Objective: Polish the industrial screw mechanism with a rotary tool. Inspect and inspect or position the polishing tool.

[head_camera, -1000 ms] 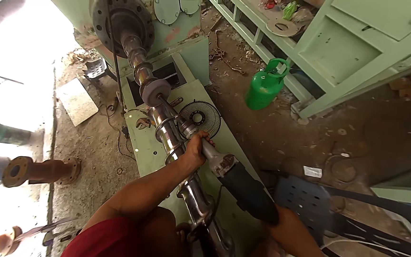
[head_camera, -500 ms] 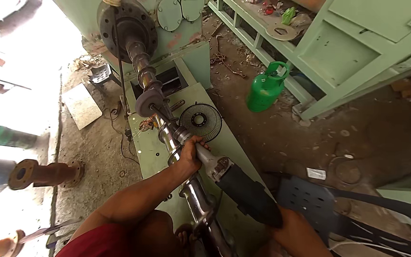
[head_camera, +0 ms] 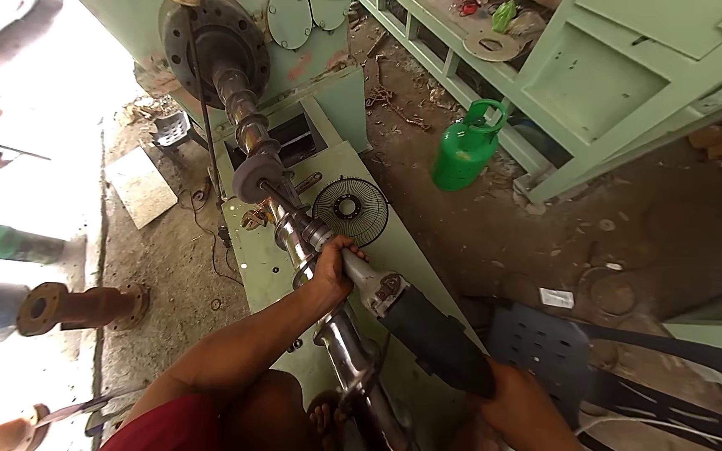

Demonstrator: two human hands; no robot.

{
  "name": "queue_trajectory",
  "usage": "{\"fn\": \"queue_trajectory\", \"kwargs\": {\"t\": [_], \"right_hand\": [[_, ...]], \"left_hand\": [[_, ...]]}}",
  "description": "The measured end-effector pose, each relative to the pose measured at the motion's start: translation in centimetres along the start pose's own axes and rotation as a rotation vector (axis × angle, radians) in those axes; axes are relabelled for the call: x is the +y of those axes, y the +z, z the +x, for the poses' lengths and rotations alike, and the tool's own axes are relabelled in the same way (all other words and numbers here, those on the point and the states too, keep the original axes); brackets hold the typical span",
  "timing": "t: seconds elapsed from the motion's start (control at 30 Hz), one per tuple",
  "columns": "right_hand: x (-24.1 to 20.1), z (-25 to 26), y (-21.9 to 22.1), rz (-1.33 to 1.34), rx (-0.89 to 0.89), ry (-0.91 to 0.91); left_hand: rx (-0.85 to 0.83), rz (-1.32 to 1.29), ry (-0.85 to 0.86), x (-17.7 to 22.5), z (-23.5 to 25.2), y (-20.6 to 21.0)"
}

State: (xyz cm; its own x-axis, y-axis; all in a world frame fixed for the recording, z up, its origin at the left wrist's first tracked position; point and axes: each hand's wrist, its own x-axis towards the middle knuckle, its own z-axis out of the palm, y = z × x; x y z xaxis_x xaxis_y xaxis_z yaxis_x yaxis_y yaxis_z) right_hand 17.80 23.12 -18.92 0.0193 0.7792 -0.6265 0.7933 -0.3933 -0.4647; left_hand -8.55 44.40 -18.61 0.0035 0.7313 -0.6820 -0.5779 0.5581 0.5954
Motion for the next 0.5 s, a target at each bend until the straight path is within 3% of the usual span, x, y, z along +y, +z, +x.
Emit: {"fn": "queue_trajectory", "kwargs": {"t": [0.5], "right_hand": [[1.5,2.1,-0.2,0.148,0.030,-0.024]], "left_hand": [[0.100,0.081,-0.076,-0.4,3.1,3.4]]}}
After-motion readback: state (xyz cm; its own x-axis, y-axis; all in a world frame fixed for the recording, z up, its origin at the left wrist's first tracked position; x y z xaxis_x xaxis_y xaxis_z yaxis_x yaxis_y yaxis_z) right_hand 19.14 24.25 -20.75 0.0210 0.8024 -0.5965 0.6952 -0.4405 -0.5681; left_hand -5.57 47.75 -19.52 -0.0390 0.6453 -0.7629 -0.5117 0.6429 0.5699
